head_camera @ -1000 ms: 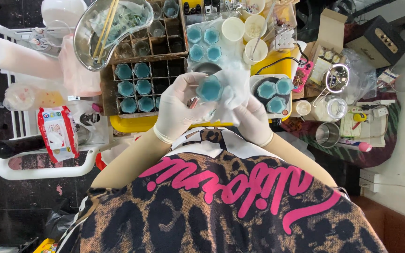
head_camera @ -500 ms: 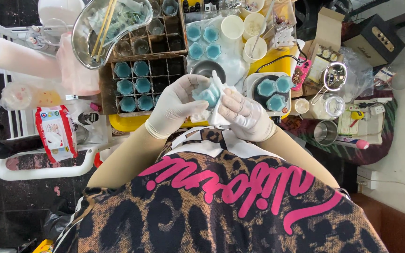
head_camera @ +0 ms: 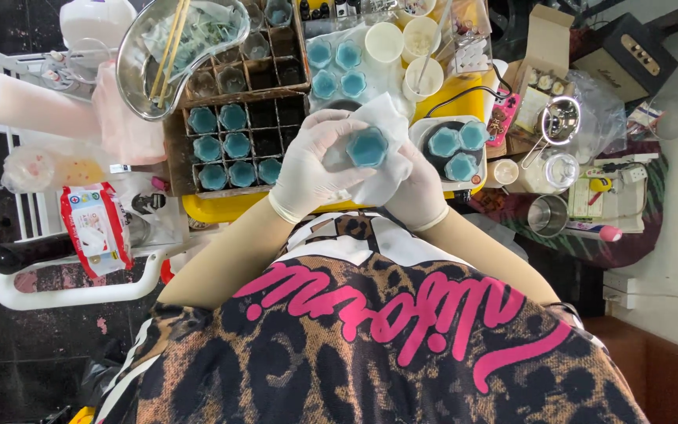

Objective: Cleaning and inspecting small teal candle containers using a white cloth at a workshop table.

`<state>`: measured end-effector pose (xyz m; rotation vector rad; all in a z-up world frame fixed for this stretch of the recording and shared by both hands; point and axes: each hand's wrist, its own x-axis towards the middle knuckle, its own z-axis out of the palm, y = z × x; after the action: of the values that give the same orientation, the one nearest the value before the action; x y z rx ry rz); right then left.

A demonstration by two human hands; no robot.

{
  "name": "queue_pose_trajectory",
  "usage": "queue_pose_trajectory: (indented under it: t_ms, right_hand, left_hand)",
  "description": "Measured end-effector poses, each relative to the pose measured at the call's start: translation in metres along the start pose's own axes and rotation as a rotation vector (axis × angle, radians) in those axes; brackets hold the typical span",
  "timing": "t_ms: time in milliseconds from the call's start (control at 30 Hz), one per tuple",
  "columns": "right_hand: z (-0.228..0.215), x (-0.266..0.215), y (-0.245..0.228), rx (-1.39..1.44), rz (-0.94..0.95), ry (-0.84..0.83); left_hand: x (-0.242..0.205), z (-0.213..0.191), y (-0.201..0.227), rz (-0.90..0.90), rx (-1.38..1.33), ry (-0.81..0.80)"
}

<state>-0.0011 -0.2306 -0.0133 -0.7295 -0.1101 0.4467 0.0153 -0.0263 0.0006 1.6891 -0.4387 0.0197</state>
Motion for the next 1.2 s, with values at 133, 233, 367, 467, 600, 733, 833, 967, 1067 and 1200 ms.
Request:
queue_pose_trajectory:
  t_ms: [133, 233, 367, 467, 600, 733, 833, 967, 1067, 1200]
  right_hand:
    - [-0.004, -0.001, 0.01, -0.13, 0.013, 0.065]
    - [-0.004, -0.001, 0.014, -0.33, -0.077, 0.06]
    - [-0.012, -0.004, 0.022, -0.455, -0.199, 0.12]
    - [-0.014, -0.003, 0.023, -0.442, -0.255, 0.149]
    - [-0.011, -0.003, 0.022, -0.31, -0.199, 0.226]
    - [0.007, 0.002, 0.01, -0.246, -0.139, 0.244]
    - [0.008, 0.006, 0.008, -0.249, -0.095, 0.29]
    - [-0.005, 0.013, 0.017, -0.047, -0.041, 0.377]
    - [-0.028, 0.016, 0.028, -0.045, -0.03, 0.378]
    - [-0.028, 0.017, 0.024, -0.166, -0.061, 0.249]
  left_hand:
    - [-0.003, 0.005, -0.001, 0.223, 0.317, 0.064]
    - [-0.005, 0.01, 0.002, 0.192, 0.272, 0.125]
    - [-0.008, 0.019, 0.0, 0.196, 0.212, 0.233]
    - [-0.015, 0.024, 0.004, 0.058, 0.069, 0.179]
    - [-0.017, 0.028, 0.005, 0.072, 0.171, 0.183]
    - [-0.016, 0.03, 0.001, 0.175, 0.279, 0.216]
    - [-0.011, 0.024, 0.01, 0.209, 0.302, 0.18]
    - [-0.006, 0.018, 0.014, 0.341, 0.392, 0.067]
    - [-0.007, 0.019, 0.012, 0.294, 0.4, 0.069]
    - [-0.005, 0.015, 0.009, 0.241, 0.359, 0.063]
